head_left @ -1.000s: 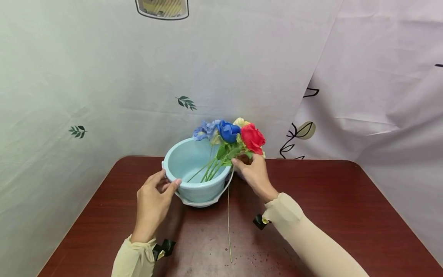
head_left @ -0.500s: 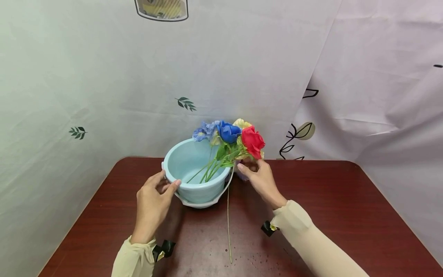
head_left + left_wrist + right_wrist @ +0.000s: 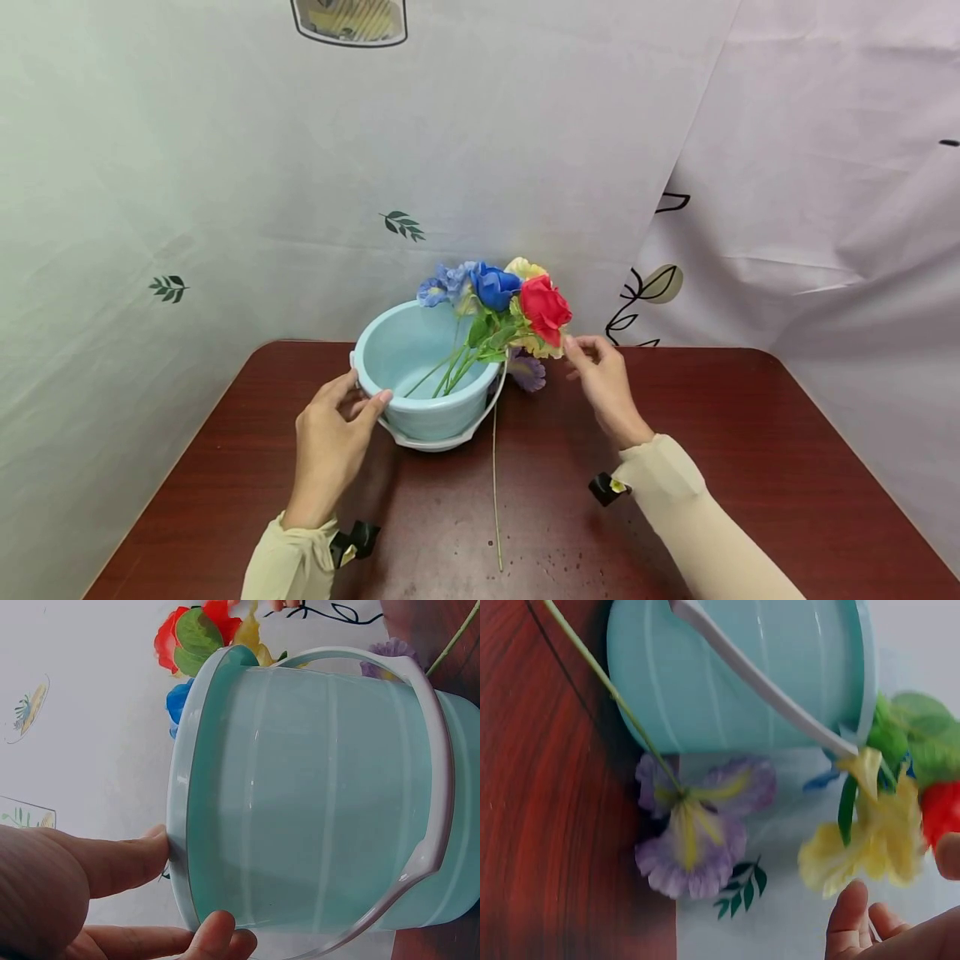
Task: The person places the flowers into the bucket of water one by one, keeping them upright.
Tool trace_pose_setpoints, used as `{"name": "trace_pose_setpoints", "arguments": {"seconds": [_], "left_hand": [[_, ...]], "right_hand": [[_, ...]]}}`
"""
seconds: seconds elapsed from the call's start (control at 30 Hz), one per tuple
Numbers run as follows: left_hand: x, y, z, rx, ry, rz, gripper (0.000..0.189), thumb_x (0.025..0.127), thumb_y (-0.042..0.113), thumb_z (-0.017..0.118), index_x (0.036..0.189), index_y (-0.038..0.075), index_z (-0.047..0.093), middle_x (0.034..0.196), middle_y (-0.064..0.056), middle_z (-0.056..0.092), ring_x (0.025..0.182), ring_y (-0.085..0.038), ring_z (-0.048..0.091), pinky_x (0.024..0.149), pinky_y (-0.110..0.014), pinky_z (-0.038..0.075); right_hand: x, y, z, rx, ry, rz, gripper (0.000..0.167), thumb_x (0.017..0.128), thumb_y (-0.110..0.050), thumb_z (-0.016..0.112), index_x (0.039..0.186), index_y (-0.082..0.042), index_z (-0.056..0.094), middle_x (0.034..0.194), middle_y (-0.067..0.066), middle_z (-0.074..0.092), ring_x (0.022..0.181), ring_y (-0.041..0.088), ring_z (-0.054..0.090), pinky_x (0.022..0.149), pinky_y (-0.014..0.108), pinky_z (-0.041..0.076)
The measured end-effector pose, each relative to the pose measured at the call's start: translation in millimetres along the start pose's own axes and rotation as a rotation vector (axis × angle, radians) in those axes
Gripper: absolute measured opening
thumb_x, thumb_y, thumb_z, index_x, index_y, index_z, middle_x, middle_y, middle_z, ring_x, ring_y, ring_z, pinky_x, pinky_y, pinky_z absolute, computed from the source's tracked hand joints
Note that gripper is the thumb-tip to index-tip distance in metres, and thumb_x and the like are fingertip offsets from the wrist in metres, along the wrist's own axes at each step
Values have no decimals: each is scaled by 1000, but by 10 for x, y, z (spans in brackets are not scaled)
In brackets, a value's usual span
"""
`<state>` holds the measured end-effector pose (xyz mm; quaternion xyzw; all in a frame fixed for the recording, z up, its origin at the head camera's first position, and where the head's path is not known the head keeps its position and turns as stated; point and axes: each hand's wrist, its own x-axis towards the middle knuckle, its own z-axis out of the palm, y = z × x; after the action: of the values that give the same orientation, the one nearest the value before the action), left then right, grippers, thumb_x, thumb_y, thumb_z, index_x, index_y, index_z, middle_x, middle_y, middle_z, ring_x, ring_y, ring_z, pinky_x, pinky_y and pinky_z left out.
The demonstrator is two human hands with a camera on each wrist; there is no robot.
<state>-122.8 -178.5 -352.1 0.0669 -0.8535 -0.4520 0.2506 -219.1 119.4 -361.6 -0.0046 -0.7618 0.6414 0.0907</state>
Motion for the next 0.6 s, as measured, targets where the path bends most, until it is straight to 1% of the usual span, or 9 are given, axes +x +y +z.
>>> {"name": "trace_pose_setpoints", "arguments": {"seconds": [0.1,0.13,0.27,0.43,0.5,0.6], "left_hand": [[0,-3,-1,-1,1,-1,54,83,11,77,129,-6,57,118,-20,62,92,-29,69,66,4,42],[0,-3,0,1,2,-1,54,83,11,77,129,-6,57,119,-20,62,92,-29,69,66,4,41],[-1,-2,0,4,0,-4,54,83,12,77,129,-6,56,121,-20,61,92,-29,69,66,4,42],[-1,1,0,18,-5,-11,54,83,13,77,130,-6,57,123,-20,60,93,-28,69,66,5,41],[1,1,0,22,-5,-11,54,83,14,77,129,-5,57,124,-19,60,93,-28,69,66,4,41],[6,-2,-1,33,0,-5,52,83,14,77,128,-5,58,123,-18,60,92,-27,70,67,3,42]], "right_hand": [[57,38,-57,24,23,38,33,100,-24,54,112,6,56,91,3,58,67,7,59,69,23,54],[78,59,-73,31,26,56,34,100,-25,53,113,7,55,91,3,57,67,7,59,70,23,54],[164,176,-100,70,11,126,28,101,-19,52,111,7,52,94,5,55,66,8,58,69,24,54],[229,346,-64,115,-67,218,21,100,-11,51,109,9,49,101,9,52,69,10,58,66,22,55],[241,407,-30,101,-105,246,21,99,-10,52,109,8,48,105,13,53,70,11,58,66,22,55],[255,477,41,75,-154,262,22,98,-8,53,110,9,49,112,22,55,71,14,58,65,22,56]]}}
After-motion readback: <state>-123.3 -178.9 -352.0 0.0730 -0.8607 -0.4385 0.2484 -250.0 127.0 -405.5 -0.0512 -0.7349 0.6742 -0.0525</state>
